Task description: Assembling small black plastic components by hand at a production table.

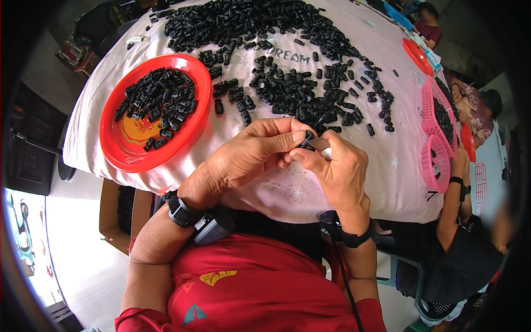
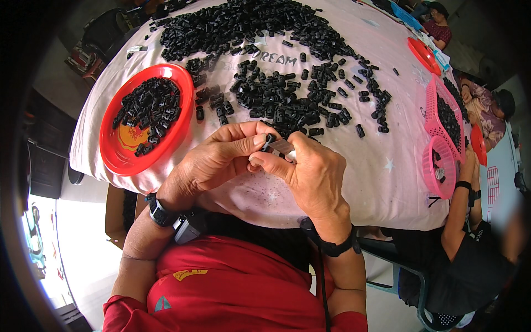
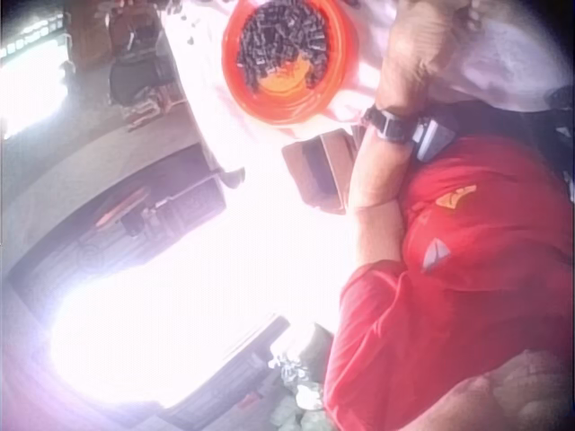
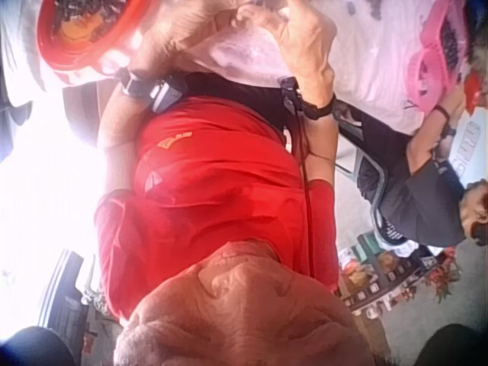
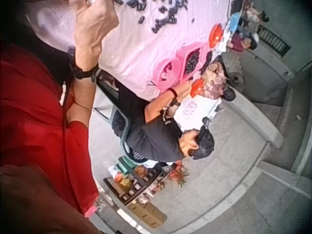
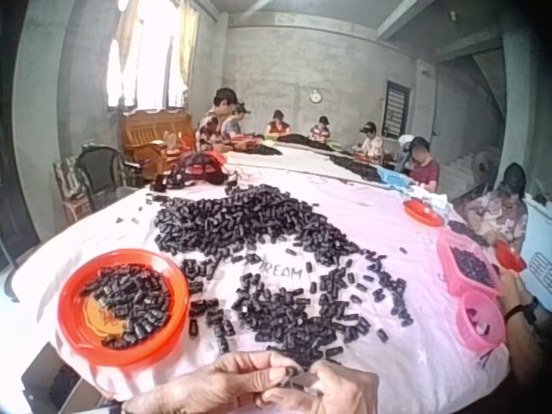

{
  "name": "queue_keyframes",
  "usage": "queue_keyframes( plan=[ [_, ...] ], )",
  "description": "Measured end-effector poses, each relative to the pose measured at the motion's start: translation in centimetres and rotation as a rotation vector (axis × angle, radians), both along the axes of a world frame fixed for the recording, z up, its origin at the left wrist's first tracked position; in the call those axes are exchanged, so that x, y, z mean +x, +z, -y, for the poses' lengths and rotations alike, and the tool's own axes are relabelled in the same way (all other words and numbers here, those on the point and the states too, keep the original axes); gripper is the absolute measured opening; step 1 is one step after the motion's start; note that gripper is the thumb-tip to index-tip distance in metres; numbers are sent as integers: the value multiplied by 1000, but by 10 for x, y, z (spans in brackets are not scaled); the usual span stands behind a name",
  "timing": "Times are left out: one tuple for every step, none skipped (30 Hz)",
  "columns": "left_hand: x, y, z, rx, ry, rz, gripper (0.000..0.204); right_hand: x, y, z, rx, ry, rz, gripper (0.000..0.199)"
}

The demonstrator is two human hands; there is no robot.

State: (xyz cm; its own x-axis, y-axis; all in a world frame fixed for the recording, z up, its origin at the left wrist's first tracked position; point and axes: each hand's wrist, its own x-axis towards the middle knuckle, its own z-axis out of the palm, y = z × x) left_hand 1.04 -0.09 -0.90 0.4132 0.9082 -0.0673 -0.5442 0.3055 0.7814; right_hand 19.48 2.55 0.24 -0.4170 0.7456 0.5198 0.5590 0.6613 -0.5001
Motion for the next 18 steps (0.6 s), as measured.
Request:
queue_keyframes(
  plan=[
    [0, -1, 0, -2, -2, 11, 24, 0, 0, 0, -10, 5, 12, 53],
    [-1, -2, -1, -2, -1, 11, 24, 0, 0, 0, -20, 10, 24, 52],
    [-3, -3, -2, 15, -30, 34, 25, -2, -1, 0, -19, 8, 24, 52],
    [-4, -3, -2, 31, -59, 57, 25, -5, -4, 2, -122, 63, -109, 51],
    [-3, -3, -2, 32, -60, 58, 25, -7, -5, 3, -224, 118, -241, 50],
    [-3, -2, -2, 20, -43, 53, 25, -7, -4, 3, -225, 120, -241, 50],
    [-2, -2, -2, 7, -25, 48, 25, -6, -2, 3, -178, 116, -189, 47],
    [-2, -2, -2, 7, -23, 48, 25, -5, 0, 3, -132, 111, -137, 44],
    [-2, -2, -2, -9, -22, 38, 26, -3, 3, 4, -131, 115, -136, 44],
    [-3, -2, -2, -25, -21, 29, 26, 0, 7, 5, -118, 106, -125, 38],
    [-3, -1, -1, -24, -17, 28, 26, 1, 11, 6, -105, 98, -113, 32],
    [-3, 1, -1, -27, -16, 33, 26, 1, 14, 8, -104, 99, -113, 32],
    [-3, 3, -1, -31, -14, 37, 26, 0, 18, 10, -165, 130, -227, 26],
    [-4, 1, -1, -29, -12, 36, 26, -2, 19, 11, -226, 162, -341, 22],
    [-5, -1, -1, -24, -40, 60, 26, -7, 17, 11, -271, 229, -449, 20],
    [-5, -3, -1, -19, -69, 85, 25, -8, 11, 9, -269, 227, -450, 20],
    [-5, -2, -1, -18, -71, 84, 25, -8, 4, 6, -262, 238, -475, 20],
    [-5, -2, 0, -49, -70, 88, 23, -8, -1, 5, -257, 251, -499, 19]
  ],
)
